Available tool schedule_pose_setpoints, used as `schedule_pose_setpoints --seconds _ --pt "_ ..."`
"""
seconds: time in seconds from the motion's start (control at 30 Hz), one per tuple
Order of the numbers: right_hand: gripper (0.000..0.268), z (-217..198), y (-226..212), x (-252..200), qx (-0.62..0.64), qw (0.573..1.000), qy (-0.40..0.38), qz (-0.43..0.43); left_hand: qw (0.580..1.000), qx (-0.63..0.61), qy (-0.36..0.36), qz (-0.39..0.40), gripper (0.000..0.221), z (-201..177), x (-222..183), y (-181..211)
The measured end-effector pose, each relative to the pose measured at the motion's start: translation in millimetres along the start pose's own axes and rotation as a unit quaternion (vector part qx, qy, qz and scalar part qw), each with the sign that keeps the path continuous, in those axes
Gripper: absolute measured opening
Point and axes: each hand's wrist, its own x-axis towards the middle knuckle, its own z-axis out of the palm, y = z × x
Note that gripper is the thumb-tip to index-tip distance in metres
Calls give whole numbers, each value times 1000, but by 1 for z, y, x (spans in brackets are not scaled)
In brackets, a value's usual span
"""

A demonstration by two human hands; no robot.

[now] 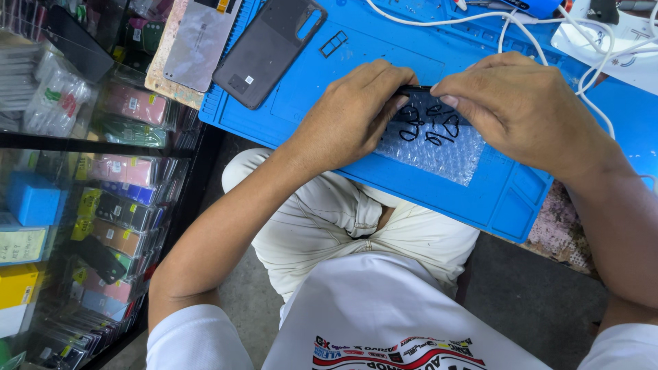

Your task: The person uses an electric screwdriver to remove screws from a white mobile phone, removes the back cover, and then disassembles internal components of a black mobile phone on a repair mat.

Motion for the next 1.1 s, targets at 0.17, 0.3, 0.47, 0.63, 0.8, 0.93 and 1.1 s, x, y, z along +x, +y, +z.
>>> schedule_pose_setpoints --seconds 0.17,0.3,0.47,0.63,0.8,0.93,1.1 --pt "23 -1 1 -5 -2 1000 -17 8 1000 9 3 1 22 -1 -3 5" --pt "50 -19 3 -14 94 989 -2 116 1000 14 12 6 22 -6 -5 9" --pt "65 -22 12 -31 -96 930 -210 288 999 10 -18 -32 22 -22 3 3" --pt "56 -6 31 -53 -10 994 -21 104 998 6 -32 -47 23 -29 3 3" --pt "56 1 31 -60 -8 993 -19 118 998 13 -40 -39 22 -30 3 4" --pt "64 -9 20 -52 -49 994 -24 92 999 23 -39 -22 22 -30 2 5" --pt "62 -14 -5 -30 -75 996 40 -3 999 37 -11 17 25 -18 -8 14"
